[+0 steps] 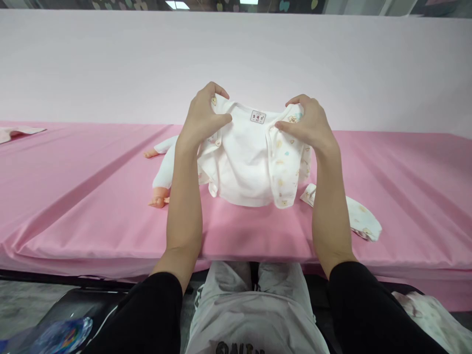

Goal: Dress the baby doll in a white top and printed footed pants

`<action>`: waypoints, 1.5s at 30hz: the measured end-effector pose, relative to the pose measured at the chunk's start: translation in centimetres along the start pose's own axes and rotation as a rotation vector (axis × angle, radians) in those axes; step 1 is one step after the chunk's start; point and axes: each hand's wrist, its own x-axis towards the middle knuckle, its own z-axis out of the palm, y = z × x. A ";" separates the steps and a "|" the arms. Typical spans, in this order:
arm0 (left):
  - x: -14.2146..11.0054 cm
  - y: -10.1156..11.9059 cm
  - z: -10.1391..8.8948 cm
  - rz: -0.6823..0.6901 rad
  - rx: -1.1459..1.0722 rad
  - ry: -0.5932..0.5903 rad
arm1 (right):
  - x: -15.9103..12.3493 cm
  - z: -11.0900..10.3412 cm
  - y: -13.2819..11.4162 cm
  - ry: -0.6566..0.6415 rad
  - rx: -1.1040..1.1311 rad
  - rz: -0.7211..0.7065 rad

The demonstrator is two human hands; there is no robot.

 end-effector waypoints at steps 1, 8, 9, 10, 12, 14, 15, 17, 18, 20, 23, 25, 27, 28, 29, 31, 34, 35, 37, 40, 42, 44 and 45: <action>0.1 -0.1 0.0 0.006 0.034 0.006 | 0.0 0.1 0.2 -0.006 -0.034 -0.008; 0.9 -1.1 0.8 0.028 0.200 0.147 | 1.0 4.0 2.0 0.224 -0.175 0.020; 1.0 -1.2 0.8 0.021 0.193 0.149 | 1.1 4.8 2.3 0.248 -0.175 0.038; 1.0 -1.3 0.9 0.010 0.183 0.145 | 1.3 5.5 2.6 0.263 -0.173 0.051; 1.1 -1.4 0.8 -0.021 0.160 0.129 | 1.4 6.4 3.0 0.271 -0.166 0.071; 1.1 -1.5 0.8 -0.064 0.151 0.106 | 1.4 6.6 3.1 0.267 -0.162 0.101; 1.1 -1.5 0.8 -0.089 0.150 0.092 | 1.5 6.4 3.1 0.267 -0.163 0.121; 1.1 -1.6 0.8 -0.123 0.152 0.073 | 1.5 5.7 2.9 0.264 -0.175 0.158; 1.1 -1.7 0.7 -0.126 0.152 0.069 | 1.5 5.3 2.9 0.268 -0.182 0.169; 1.1 -1.9 0.7 -0.114 0.144 0.076 | 1.5 4.4 2.9 0.301 -0.190 0.167; 1.1 -2.5 0.3 -0.103 0.170 0.134 | 1.6 3.0 3.2 0.350 -0.111 0.128; 1.1 -3.0 -0.2 -0.122 0.216 0.172 | 1.5 1.9 3.3 0.296 0.025 0.122; 1.0 -3.3 -0.8 -0.166 0.205 0.151 | 1.3 0.9 3.3 0.165 0.220 0.166; 0.9 -3.4 -1.0 -0.195 0.169 0.112 | 1.2 0.3 3.2 0.089 0.328 0.201; 0.8 -3.4 -1.3 -0.222 0.119 0.065 | 1.2 -0.1 3.2 0.015 0.436 0.238; 0.7 -3.3 -1.5 -0.258 0.008 -0.044 | 1.1 -0.8 3.3 -0.099 0.629 0.298; 0.6 -2.9 -1.6 -0.283 -0.114 -0.164 | 1.2 -1.1 3.8 -0.163 0.818 0.340; 0.5 -2.8 -1.5 -0.291 -0.134 -0.184 | 1.2 -1.2 3.9 -0.170 0.850 0.344; 0.4 -2.6 -1.7 -0.303 -0.141 -0.205 | 1.0 -1.5 4.0 -0.188 0.863 0.335; 0.1 -2.7 -2.3 -0.266 -0.091 -0.226 | 0.5 -2.5 4.0 -0.246 0.762 0.269; -0.2 -3.1 -3.0 -0.222 -0.045 -0.251 | 0.0 -3.4 4.1 -0.300 0.624 0.207; -0.5 -3.7 -3.5 -0.199 -0.006 -0.245 | -0.4 -4.2 4.4 -0.346 0.466 0.157; -0.6 -4.0 -3.7 -0.200 0.006 -0.231 | -0.6 -4.5 4.6 -0.349 0.396 0.146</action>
